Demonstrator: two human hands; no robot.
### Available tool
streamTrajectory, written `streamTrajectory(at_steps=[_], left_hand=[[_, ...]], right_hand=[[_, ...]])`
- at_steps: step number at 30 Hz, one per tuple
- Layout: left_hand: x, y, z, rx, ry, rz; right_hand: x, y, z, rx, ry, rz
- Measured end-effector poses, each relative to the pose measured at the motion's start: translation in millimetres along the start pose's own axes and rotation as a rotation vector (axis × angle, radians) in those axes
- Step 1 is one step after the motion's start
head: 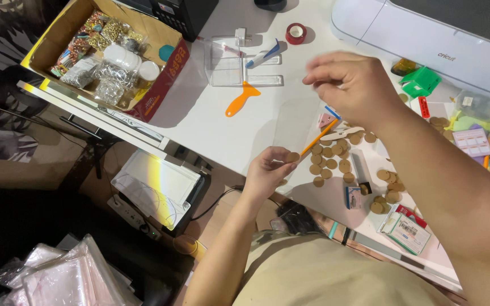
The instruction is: The person places small round wooden discs into a clear plastic bag on a cluttered desk. They handle the discs one by one, occasionally adjusting the bag and picking up more discs from the pile.
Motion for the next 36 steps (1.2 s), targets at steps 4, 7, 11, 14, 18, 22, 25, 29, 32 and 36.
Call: streamTrajectory(at_steps=[4, 7, 11, 14, 18, 22, 25, 29, 32, 36], left_hand=[[1, -4, -6, 0.031, 0.014, -0.017], [4, -11, -13, -0.135, 0.048, -0.012], [15, -11, -6, -0.129, -0.027, -0.049], [15, -15, -17, -0.109, -0.024, -0.061], [10, -16, -27, -0.103, -0.007, -0.080], [8, -7, -25, -0.101, -0.018, -0.074], [5, -10, -32, -0.088, -0.005, -0.090], [6, -6, -27, -0.091, 0.017, -0.093], [6, -3, -25, -0.099, 0.014, -0.092], [10, 6, -14, -0.121, -0.026, -0.069]], right_hand=[[-9, -7, -12, -0.095, 0.143, -0.027], [-34, -31, -44, -0.046, 0.315, -0.150], [-92, -97, -92, -0.428, 0.057, 0.182], [-106, -128, -88, -0.430, -0.264, 0.633], [-133, -165, -111, -0.426, -0.323, 0.737], [-132, -173, -138, -0.492, -0.280, 0.593], [-101, -160, -131, -0.796, -0.083, 0.493], [-130, -176, -198, -0.750, -0.227, 0.566], [-142, -175, -212, -0.694, -0.357, 0.634], [-131, -152, -203, -0.604, -0.479, 0.579]])
Point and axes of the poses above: each hand's wrist, its own y-axis towards the middle knuckle, its own x-axis out of the back of the hand, z = x × y, the point moved 2 cm from there along y, towards the middle knuckle, and after that the axes turned 11 degrees about -y, right-handed, at the moved point
